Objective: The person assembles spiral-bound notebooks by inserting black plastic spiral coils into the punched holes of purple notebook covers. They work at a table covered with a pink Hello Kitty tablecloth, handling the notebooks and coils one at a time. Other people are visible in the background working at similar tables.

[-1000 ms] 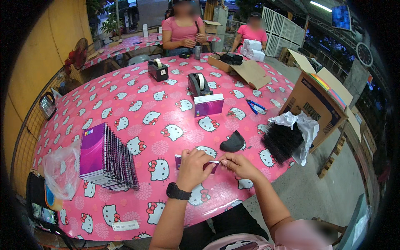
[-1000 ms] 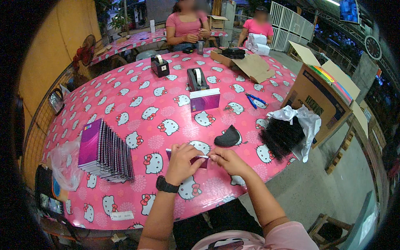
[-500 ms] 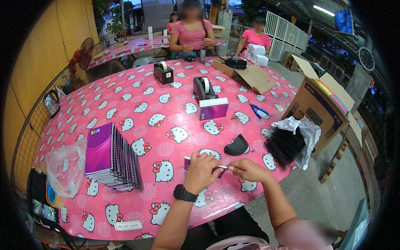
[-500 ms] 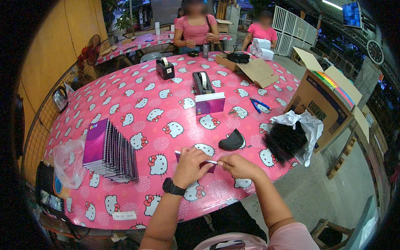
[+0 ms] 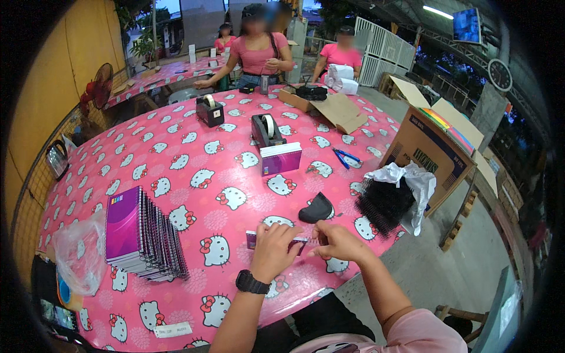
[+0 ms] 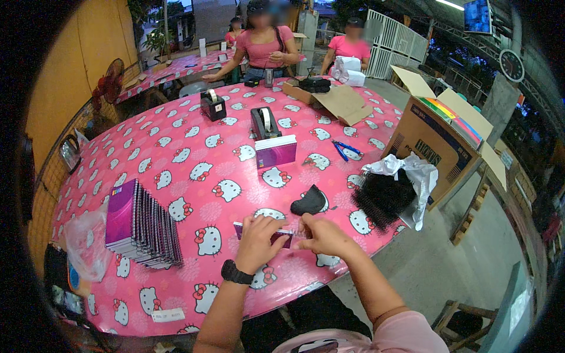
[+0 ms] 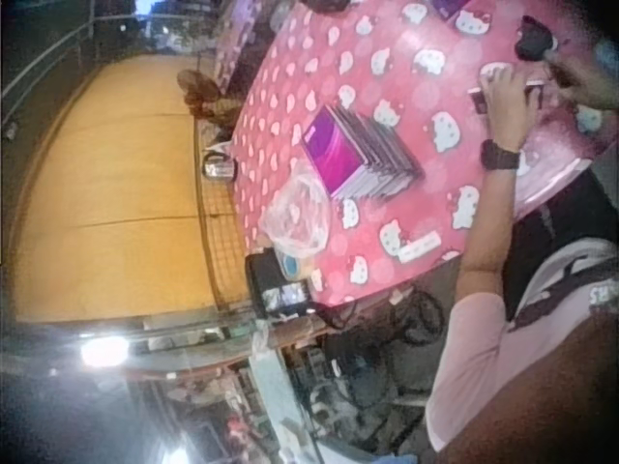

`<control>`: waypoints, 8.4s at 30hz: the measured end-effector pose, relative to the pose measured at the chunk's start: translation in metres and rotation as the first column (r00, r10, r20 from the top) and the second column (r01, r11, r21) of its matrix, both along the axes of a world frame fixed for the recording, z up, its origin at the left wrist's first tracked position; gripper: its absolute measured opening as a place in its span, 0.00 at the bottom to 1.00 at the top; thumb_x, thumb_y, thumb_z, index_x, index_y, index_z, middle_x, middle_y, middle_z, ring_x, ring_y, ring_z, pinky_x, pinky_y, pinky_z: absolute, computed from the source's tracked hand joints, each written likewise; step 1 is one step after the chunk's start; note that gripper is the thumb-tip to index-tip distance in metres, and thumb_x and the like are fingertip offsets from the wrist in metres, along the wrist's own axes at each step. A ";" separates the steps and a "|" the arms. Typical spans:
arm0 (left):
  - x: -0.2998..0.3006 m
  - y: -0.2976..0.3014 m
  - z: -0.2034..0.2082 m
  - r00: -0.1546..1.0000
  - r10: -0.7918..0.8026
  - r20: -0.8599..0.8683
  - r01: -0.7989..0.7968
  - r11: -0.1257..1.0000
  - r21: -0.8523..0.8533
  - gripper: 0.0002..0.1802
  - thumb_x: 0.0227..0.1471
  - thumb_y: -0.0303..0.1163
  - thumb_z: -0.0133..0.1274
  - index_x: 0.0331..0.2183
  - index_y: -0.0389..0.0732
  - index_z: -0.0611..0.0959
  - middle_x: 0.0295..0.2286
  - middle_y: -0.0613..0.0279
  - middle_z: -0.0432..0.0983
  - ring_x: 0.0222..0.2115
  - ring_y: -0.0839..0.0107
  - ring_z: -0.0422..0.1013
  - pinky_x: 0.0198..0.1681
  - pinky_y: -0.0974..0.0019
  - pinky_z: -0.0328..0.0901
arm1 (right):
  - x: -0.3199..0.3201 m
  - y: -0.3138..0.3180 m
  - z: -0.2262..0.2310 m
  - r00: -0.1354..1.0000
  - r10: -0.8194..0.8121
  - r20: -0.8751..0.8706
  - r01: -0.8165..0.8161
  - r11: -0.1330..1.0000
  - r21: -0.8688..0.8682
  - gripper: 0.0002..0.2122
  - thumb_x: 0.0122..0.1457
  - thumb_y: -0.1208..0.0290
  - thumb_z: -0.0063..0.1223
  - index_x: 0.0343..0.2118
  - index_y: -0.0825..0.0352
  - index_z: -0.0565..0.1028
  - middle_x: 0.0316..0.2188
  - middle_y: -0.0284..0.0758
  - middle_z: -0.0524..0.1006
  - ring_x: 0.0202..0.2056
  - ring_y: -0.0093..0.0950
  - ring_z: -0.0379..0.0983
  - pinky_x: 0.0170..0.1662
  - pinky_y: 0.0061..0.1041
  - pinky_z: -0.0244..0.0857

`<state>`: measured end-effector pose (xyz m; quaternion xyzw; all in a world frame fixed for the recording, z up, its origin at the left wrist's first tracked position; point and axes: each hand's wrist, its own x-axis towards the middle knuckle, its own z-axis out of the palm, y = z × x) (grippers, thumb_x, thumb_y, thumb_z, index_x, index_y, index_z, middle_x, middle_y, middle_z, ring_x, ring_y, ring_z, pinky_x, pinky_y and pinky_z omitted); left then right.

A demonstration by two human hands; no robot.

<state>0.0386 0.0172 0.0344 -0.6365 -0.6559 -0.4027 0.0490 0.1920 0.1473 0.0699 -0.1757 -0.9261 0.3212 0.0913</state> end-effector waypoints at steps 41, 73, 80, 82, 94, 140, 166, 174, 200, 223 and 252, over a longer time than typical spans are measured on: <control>-0.016 -0.007 0.000 0.997 -0.040 -0.073 0.031 0.993 -0.116 0.16 0.38 0.48 0.58 0.24 0.45 0.80 0.25 0.66 0.72 0.37 0.67 0.67 0.54 0.44 0.45 | -0.037 0.067 -0.077 0.940 -0.318 -0.125 0.341 0.874 0.347 0.29 0.39 0.47 0.62 0.46 0.54 0.73 0.53 0.51 0.60 0.50 0.49 0.57 0.52 0.42 0.55; -0.024 -0.005 -0.005 0.999 0.005 0.043 -0.002 0.997 -0.079 0.18 0.29 0.43 0.66 0.23 0.44 0.80 0.23 0.67 0.74 0.35 0.67 0.69 0.56 0.43 0.41 | -0.008 0.024 -0.032 0.977 0.043 -0.207 -0.174 0.719 -0.673 0.25 0.50 0.54 0.54 0.44 0.71 0.72 0.40 0.36 0.74 0.42 0.26 0.68 0.48 0.24 0.59; -0.049 -0.005 -0.018 0.864 -0.014 0.504 0.029 0.999 -0.021 0.41 0.25 0.34 0.68 0.45 0.41 0.69 0.32 0.59 0.69 0.37 0.64 0.68 0.49 0.60 0.56 | -0.013 0.024 -0.034 0.941 0.062 -0.333 -0.304 0.592 -0.747 0.25 0.50 0.53 0.55 0.43 0.71 0.72 0.37 0.34 0.74 0.39 0.24 0.67 0.44 0.23 0.60; -0.056 -0.001 -0.028 0.753 -0.046 0.656 0.114 0.991 -0.062 0.41 0.26 0.27 0.69 0.45 0.40 0.66 0.32 0.61 0.67 0.36 0.70 0.67 0.41 0.68 0.63 | -0.025 0.020 -0.033 0.985 -0.001 -0.175 -0.108 0.783 -0.612 0.28 0.49 0.49 0.53 0.45 0.71 0.72 0.37 0.33 0.74 0.39 0.23 0.67 0.43 0.22 0.60; -0.059 0.000 -0.044 0.520 -0.143 0.842 0.274 0.962 -0.006 0.20 0.38 0.20 0.62 0.32 0.43 0.68 0.26 0.70 0.67 0.29 0.79 0.64 0.34 0.73 0.62 | -0.035 0.014 -0.029 0.975 0.013 -0.220 -0.147 0.782 -0.605 0.22 0.51 0.56 0.50 0.43 0.70 0.73 0.35 0.32 0.74 0.37 0.22 0.67 0.42 0.22 0.60; -0.055 0.003 -0.030 0.348 -0.311 0.884 0.212 0.945 0.249 0.10 0.47 0.28 0.57 0.35 0.37 0.78 0.28 0.69 0.74 0.26 0.84 0.67 0.27 0.80 0.62 | -0.071 -0.034 -0.016 0.903 -0.133 -0.408 0.050 0.977 -0.208 0.08 0.52 0.79 0.54 0.35 0.70 0.71 0.26 0.28 0.72 0.28 0.16 0.68 0.33 0.16 0.64; -0.049 -0.030 0.016 0.762 -0.120 0.636 -0.046 0.970 0.238 0.19 0.46 0.22 0.51 0.44 0.39 0.73 0.31 0.61 0.73 0.31 0.70 0.70 0.35 0.68 0.65 | -0.094 -0.022 0.062 0.967 0.252 0.021 -0.253 0.962 0.107 0.12 0.41 0.79 0.53 0.33 0.69 0.73 0.26 0.40 0.74 0.30 0.36 0.71 0.36 0.33 0.63; -0.049 -0.146 0.124 0.714 0.460 0.528 -0.694 0.569 0.442 0.14 0.48 0.27 0.54 0.40 0.37 0.77 0.32 0.59 0.74 0.31 0.69 0.71 0.36 0.63 0.66 | -0.096 -0.065 0.082 0.746 0.320 -0.585 -0.133 0.931 0.340 0.23 0.45 0.74 0.55 0.48 0.63 0.68 0.51 0.42 0.65 0.53 0.39 0.58 0.56 0.36 0.50; -0.117 -0.178 0.124 0.460 0.852 -0.249 -0.840 0.509 0.190 0.25 0.44 0.41 0.56 0.42 0.36 0.76 0.44 0.44 0.69 0.48 0.51 0.64 0.52 0.56 0.56 | -0.019 0.006 -0.066 0.900 -0.069 -0.430 0.221 0.923 0.315 0.14 0.44 0.71 0.55 0.38 0.61 0.74 0.45 0.40 0.69 0.48 0.40 0.59 0.48 0.40 0.55; -0.111 0.191 0.013 0.851 0.237 -0.469 -0.230 0.971 0.073 0.11 0.42 0.29 0.55 0.32 0.40 0.79 0.32 0.60 0.74 0.37 0.60 0.68 0.41 0.59 0.63 | -0.144 0.066 -0.105 0.914 0.127 -0.385 -0.149 0.988 -0.027 0.09 0.48 0.69 0.49 0.31 0.65 0.76 0.31 0.42 0.75 0.35 0.40 0.72 0.40 0.36 0.66; 0.035 -0.049 0.039 0.956 0.291 0.041 -0.248 0.872 -0.422 0.08 0.38 0.25 0.57 0.27 0.37 0.78 0.25 0.54 0.70 0.29 0.55 0.68 0.31 0.59 0.63 | 0.087 0.114 -0.044 0.736 -0.566 -0.370 0.676 0.639 0.367 0.15 0.43 0.70 0.59 0.35 0.66 0.73 0.35 0.40 0.72 0.41 0.41 0.66 0.43 0.35 0.62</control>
